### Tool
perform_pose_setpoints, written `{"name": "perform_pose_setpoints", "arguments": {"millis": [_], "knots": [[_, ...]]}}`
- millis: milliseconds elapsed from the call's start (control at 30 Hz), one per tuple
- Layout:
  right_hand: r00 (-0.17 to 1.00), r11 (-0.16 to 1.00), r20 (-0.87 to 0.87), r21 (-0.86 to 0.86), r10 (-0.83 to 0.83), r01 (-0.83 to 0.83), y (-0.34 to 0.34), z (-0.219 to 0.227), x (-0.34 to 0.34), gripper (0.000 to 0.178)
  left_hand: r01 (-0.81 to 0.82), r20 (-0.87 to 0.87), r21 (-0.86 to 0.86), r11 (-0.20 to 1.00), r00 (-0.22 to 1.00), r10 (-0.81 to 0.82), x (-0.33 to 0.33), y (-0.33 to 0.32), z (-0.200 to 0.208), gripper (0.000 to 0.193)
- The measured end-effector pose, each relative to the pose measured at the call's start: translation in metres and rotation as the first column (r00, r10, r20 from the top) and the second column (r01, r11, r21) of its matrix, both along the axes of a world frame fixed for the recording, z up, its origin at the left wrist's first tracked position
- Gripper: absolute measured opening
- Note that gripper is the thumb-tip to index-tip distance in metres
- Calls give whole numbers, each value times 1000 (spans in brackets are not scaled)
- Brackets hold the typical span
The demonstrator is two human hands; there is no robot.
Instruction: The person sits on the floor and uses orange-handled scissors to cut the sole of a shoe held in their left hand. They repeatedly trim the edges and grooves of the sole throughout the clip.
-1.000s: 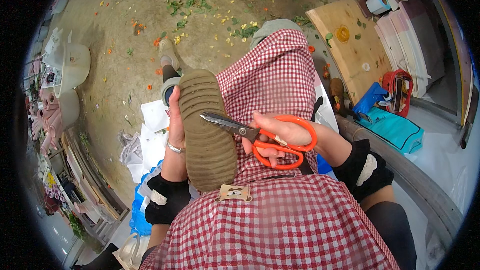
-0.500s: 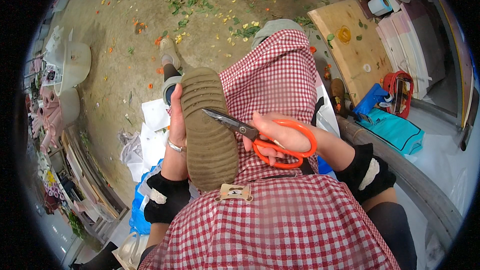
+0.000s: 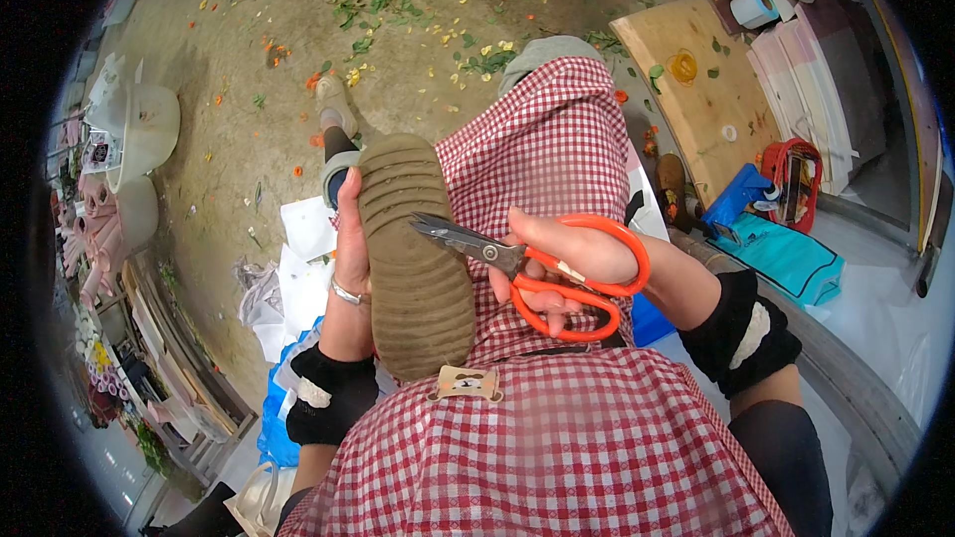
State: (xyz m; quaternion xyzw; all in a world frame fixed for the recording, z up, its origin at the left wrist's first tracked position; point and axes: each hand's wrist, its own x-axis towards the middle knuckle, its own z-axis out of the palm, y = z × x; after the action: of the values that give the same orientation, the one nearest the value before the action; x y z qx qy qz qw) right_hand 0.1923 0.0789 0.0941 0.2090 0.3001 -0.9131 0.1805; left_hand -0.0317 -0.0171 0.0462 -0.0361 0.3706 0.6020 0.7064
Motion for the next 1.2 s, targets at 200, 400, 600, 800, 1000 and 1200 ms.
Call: {"name": "perform_pose_setpoints", "arguments": {"millis": [200, 400, 600, 800, 1000, 1200], "knots": [[998, 998, -21, -30, -57, 56, -6, -8, -2, 68, 0, -28, -39, 999, 1000, -1, -1, 0, -3, 61], [994, 852, 6, 515, 109, -96, 5, 8, -8, 66, 9, -20, -54, 998, 1000, -10, 1, 1, -3, 59], [986, 850, -54, 516, 158, -108, 17, -5, -6, 65, 13, 24, -38, 999, 1000, -12, 1, 2, -3, 58], [985, 994, -167, 92, -42, 58, 0, -39, 1, 70, 12, 22, -41, 999, 1000, -12, 4, 5, -7, 58], [938, 944, -215, -247, -273, 219, -8, -60, 8, 73, 36, 112, -33, 999, 993, -32, 5, 2, -15, 58], [968, 984, -188, -103, -163, 146, 2, -47, 22, 74, 29, 132, -48, 998, 991, -22, 3, 1, -14, 59]]}}
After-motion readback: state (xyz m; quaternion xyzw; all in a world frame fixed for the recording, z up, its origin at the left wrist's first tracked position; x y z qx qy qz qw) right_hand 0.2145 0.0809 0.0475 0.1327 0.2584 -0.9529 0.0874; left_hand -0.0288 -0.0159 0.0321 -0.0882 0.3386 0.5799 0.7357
